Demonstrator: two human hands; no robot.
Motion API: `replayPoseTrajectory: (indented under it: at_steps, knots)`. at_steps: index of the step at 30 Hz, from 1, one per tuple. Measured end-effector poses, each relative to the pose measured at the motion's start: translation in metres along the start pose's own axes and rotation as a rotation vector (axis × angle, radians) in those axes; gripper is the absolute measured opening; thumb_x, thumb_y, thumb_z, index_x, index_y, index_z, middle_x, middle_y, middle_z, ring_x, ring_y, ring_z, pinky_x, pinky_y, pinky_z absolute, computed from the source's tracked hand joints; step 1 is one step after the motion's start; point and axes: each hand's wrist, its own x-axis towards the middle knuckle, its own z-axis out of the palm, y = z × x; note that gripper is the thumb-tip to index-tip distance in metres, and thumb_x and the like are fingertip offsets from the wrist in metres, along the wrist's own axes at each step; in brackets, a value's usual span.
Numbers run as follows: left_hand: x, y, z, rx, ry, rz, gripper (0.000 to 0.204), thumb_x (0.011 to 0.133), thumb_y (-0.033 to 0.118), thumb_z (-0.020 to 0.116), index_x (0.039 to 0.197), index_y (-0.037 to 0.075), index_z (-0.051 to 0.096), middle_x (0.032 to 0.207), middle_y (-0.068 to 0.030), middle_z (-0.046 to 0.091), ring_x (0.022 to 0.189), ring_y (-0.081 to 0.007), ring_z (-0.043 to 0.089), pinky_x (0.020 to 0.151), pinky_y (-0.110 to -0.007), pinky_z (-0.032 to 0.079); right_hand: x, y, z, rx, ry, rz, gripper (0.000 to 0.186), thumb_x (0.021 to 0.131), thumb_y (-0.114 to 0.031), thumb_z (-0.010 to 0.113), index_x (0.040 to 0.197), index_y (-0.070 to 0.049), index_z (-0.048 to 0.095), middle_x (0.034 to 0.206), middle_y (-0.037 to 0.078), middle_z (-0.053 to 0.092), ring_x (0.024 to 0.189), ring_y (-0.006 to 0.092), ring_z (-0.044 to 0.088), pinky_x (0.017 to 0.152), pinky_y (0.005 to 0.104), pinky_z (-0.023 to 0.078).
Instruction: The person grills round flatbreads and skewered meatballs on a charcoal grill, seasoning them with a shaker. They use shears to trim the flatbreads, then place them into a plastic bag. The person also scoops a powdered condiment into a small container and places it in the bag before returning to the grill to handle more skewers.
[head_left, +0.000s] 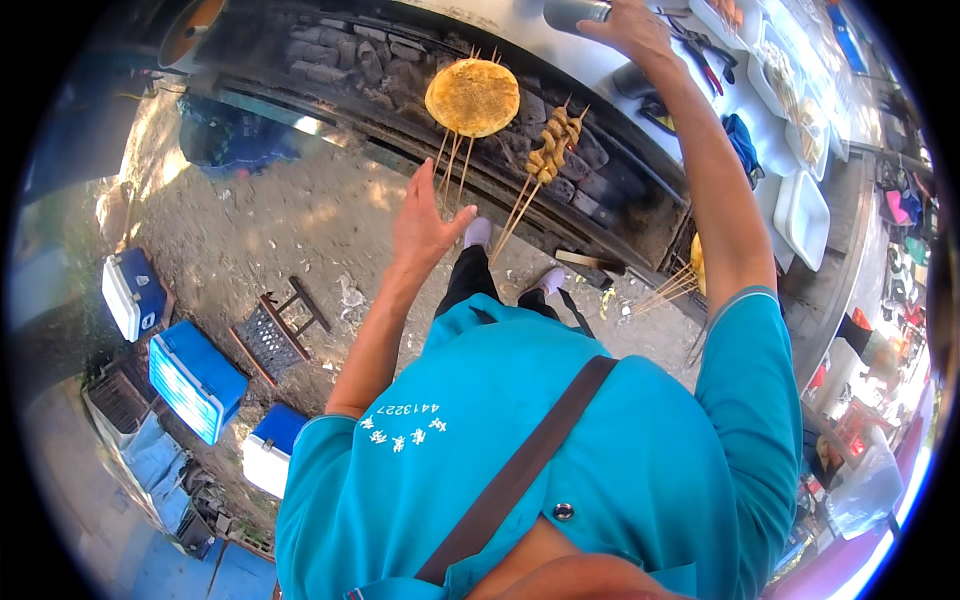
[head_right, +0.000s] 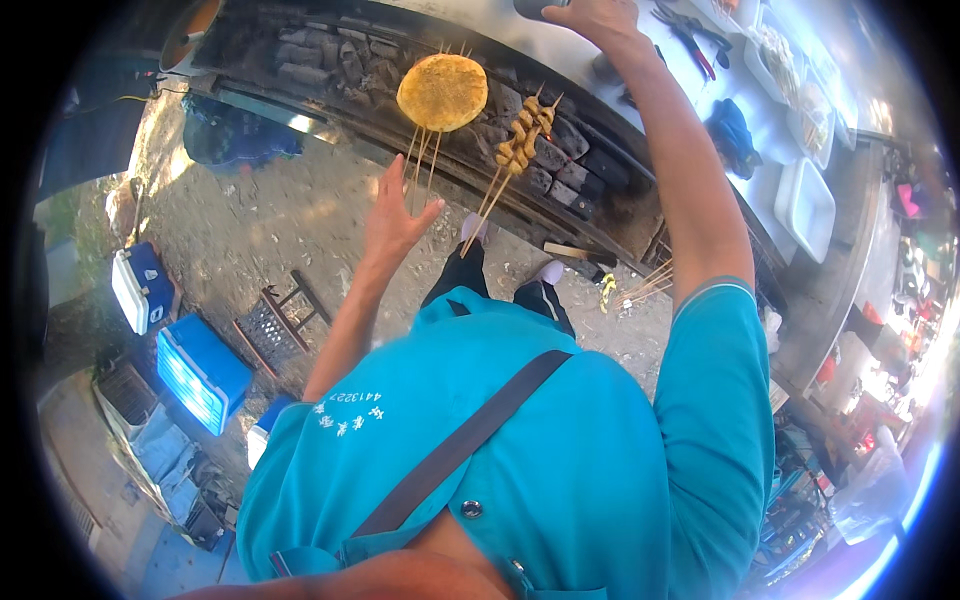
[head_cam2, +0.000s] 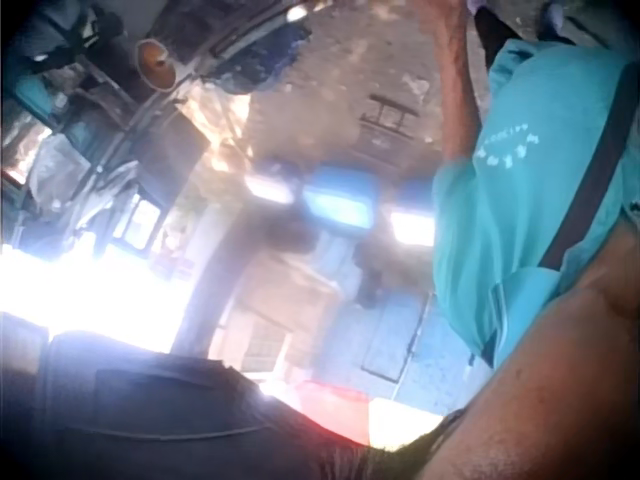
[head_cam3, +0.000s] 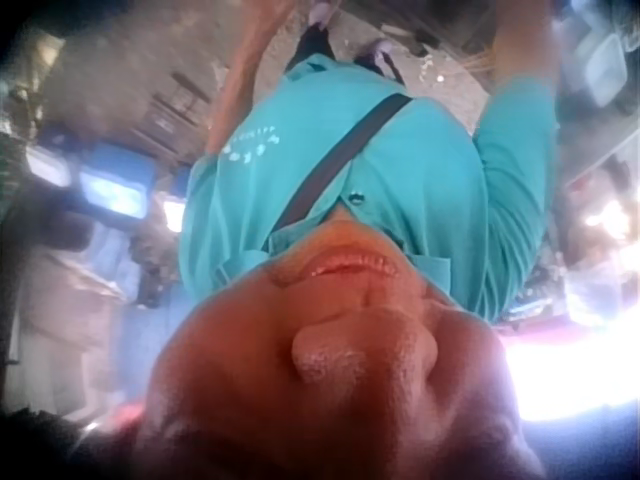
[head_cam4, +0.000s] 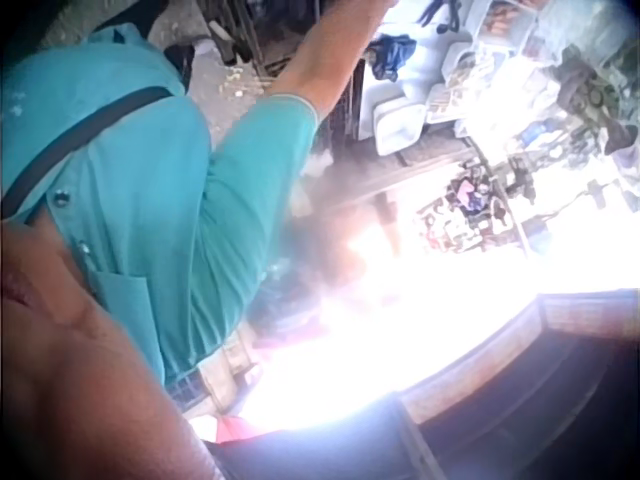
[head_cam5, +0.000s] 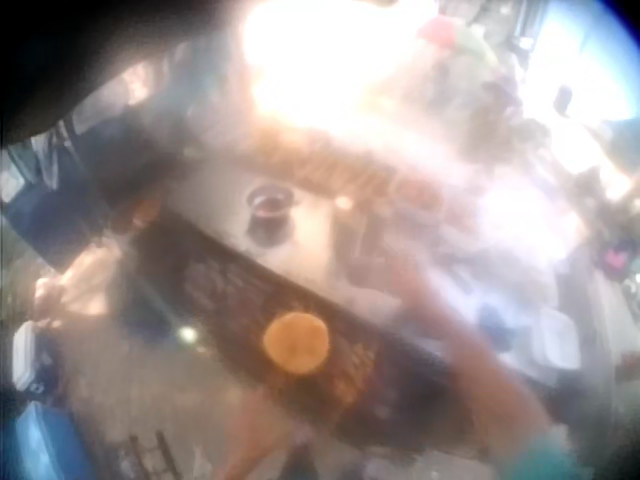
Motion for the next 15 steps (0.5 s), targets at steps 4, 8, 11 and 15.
replayPoseTrajectory:
  at_steps: [4, 8, 11, 15]
  knots:
    - [0.016, -0.006, 0.002, -0.306, -0.239, -0.233, 0.065, 0.08, 0.026, 0.062, 0.132, 0.001, 0.032, 0.1, -0.0146, 0.059, 0.067, -0.0187, 0.058, 0.059, -0.031, 0.046, 0.015, -0.002, 0.027, -0.106, 0.028, 0.035, 0.063, 0.077, -0.044, 0.065, 0.122, -0.003, 0.047, 0.095, 0.015, 0.058, 0.086, 0.0188, 0.057, 0.078, 0.0309, 0.046]
    - [0.036, -0.043, 0.004, -1.015, -0.484, -0.424, 0.024, 0.09, 0.017, 0.049, 0.11, 0.003, 0.05, 0.067, -0.002, 0.055, 0.04, -0.0025, 0.035, 0.035, -0.018, 0.025, -0.024, -0.003, 0.029, 0.028, 0.526, -0.092, 0.054, 0.08, -0.04, 0.064, 0.118, -0.004, 0.052, 0.091, 0.013, 0.06, 0.083, 0.0176, 0.058, 0.076, 0.0303, 0.046]
    - [0.025, -0.04, 0.0, -1.047, -0.543, -0.409, 0.017, 0.093, 0.018, 0.046, 0.1, 0.004, 0.053, 0.068, -0.0016, 0.054, 0.043, -0.0033, 0.036, 0.037, -0.018, 0.027, -0.116, -0.026, 0.009, 0.513, 0.41, -0.033, 0.04, 0.085, -0.034, 0.06, 0.11, -0.003, 0.057, 0.085, 0.01, 0.061, 0.077, 0.0147, 0.058, 0.072, 0.028, 0.047]
    - [0.017, -0.016, 0.009, -0.922, -0.448, -0.13, 0.02, 0.095, 0.021, 0.044, 0.097, 0.003, 0.053, 0.084, -0.0035, 0.056, 0.073, -0.0101, 0.054, 0.058, -0.022, 0.041, -0.292, -0.04, -0.014, 1.032, 0.331, 0.66, 0.024, 0.089, -0.023, 0.055, 0.092, 0.0, 0.062, 0.068, 0.004, 0.06, 0.054, 0.0067, 0.055, 0.051, 0.0201, 0.043]
